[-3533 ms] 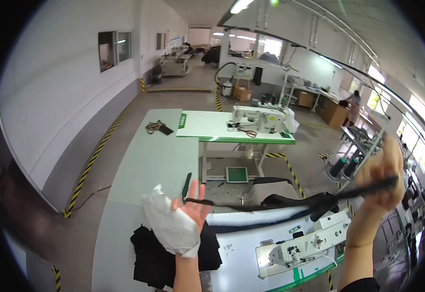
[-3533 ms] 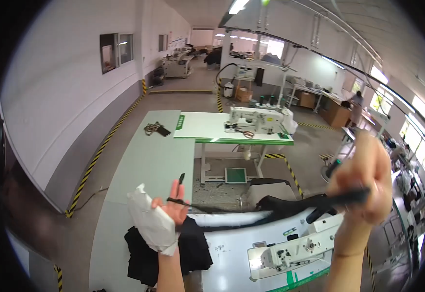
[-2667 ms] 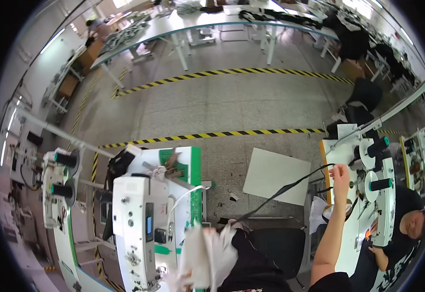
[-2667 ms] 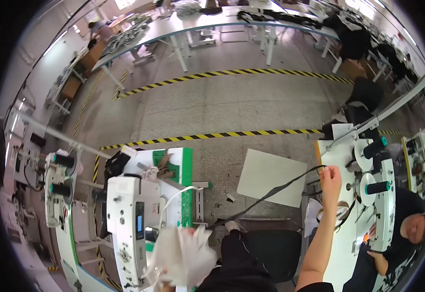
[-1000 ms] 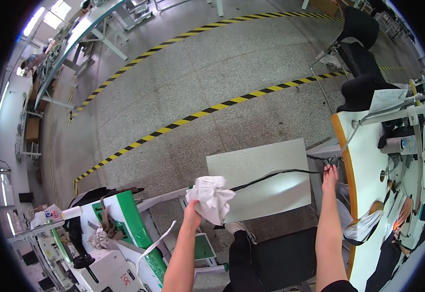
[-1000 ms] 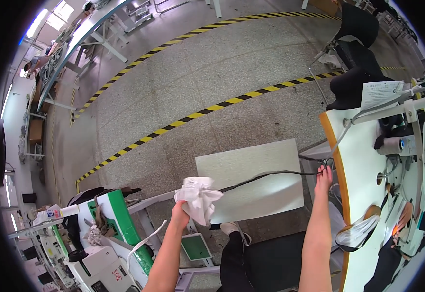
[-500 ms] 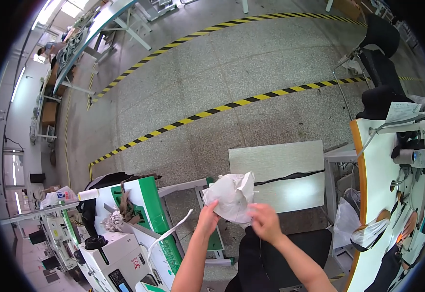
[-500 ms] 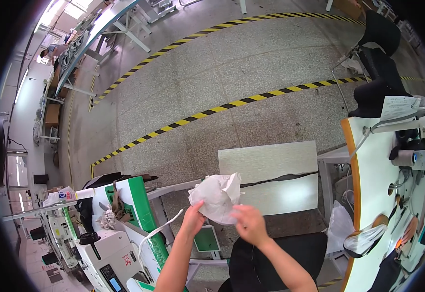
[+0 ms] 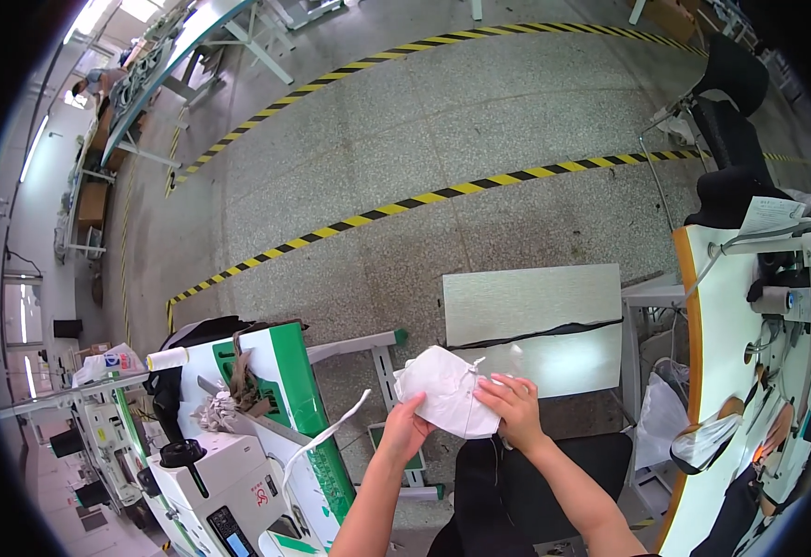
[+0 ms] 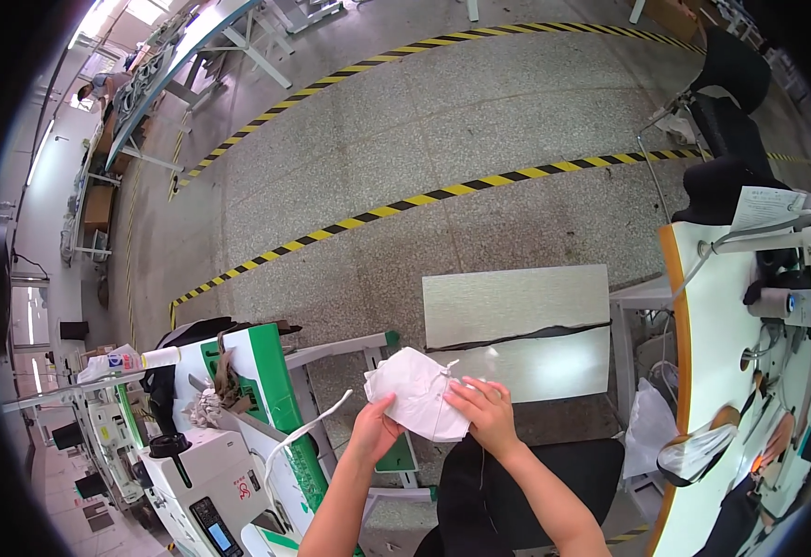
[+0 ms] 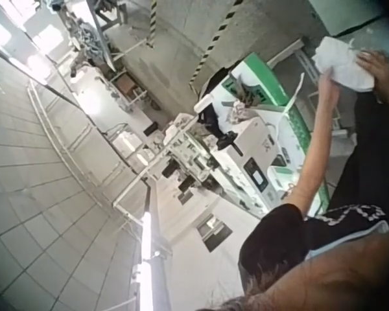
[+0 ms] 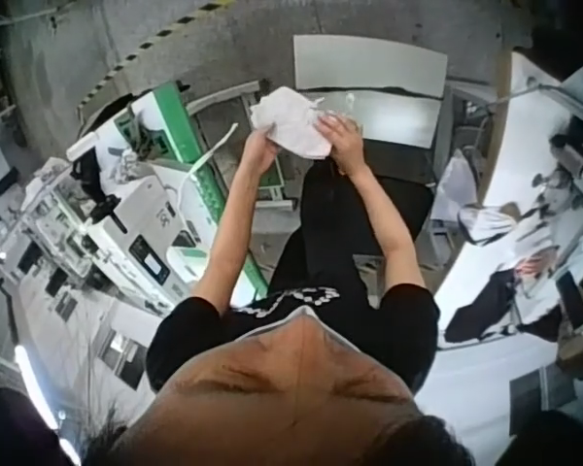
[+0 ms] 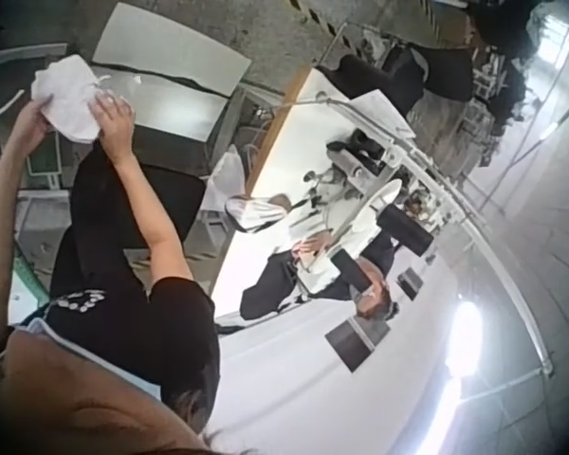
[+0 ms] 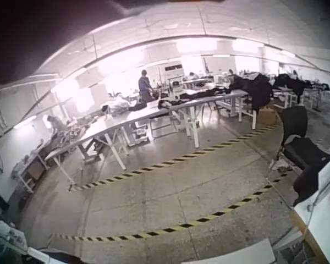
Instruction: Inspect and organize various black fabric garment pieces and straps within a textile factory floor.
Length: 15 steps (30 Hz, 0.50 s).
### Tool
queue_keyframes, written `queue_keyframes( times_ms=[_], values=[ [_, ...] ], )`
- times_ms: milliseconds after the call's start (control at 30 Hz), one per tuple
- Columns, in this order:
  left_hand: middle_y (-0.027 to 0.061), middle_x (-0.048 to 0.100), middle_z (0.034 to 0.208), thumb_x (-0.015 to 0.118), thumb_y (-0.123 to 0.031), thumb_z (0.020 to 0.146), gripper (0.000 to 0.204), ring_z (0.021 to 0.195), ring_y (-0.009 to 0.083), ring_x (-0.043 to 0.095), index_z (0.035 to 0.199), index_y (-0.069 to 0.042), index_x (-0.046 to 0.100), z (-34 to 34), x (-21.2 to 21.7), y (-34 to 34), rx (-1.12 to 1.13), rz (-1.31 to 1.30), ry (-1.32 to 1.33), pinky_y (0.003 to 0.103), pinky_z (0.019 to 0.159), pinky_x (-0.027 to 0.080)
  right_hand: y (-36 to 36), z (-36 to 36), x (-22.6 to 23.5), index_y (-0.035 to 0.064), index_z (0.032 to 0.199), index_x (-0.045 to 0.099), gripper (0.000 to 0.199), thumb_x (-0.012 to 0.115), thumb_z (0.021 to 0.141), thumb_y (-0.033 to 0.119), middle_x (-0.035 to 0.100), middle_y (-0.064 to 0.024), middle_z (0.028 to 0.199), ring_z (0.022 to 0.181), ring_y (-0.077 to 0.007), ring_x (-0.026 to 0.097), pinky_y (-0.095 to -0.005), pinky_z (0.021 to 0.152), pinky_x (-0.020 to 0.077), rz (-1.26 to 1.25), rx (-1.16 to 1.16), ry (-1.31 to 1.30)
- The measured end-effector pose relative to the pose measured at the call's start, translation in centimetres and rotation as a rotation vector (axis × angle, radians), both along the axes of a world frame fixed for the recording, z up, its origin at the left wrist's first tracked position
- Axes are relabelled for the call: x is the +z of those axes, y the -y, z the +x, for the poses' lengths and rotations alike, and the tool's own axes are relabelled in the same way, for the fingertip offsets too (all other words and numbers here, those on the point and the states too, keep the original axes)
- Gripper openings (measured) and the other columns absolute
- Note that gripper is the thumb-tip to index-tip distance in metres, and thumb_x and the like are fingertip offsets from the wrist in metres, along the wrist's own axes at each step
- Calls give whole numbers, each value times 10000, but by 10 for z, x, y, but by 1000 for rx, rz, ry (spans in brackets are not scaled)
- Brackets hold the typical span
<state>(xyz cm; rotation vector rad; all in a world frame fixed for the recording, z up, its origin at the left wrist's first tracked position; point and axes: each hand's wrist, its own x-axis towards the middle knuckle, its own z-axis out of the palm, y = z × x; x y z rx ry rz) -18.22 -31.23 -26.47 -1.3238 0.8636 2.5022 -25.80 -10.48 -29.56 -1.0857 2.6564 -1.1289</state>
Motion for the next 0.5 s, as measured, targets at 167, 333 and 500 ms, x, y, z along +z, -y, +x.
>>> queue_keyframes(
  times_ms=[167, 333, 500],
  values=[
    [124, 529, 1300, 430, -280, 984, 422, 1168, 269, 540, 1325, -32, 419, -4, 19, -11, -20, 43, -33, 442, 968, 457, -6, -4, 9, 151, 1095, 658, 390, 625, 722, 43, 662, -37, 1096, 1053, -221, 594, -370, 905, 407, -127, -12, 74],
    [151, 485, 1341, 288, -456, 1000, 548, 1219, 252, 488, 1358, -52, 387, 6, 37, -18, -20, 110, -184, 406, 1002, 416, -13, -8, -12, -12, 1077, 619, 250, 551, 937, 184, 652, -86, 1028, 977, -134, 581, -270, 834, 432, -611, -749, 856],
    [132, 548, 1283, 298, -378, 1011, 486, 1172, 218, 534, 1310, -24, 447, 62, 17, -34, -166, 57, -13, 358, 977, 429, -33, -24, -84, -4, 1207, 518, 334, 567, 942, 193, 594, -69, 1151, 1006, -195, 580, -331, 835, 463, -1082, -914, 1217]
  ],
)
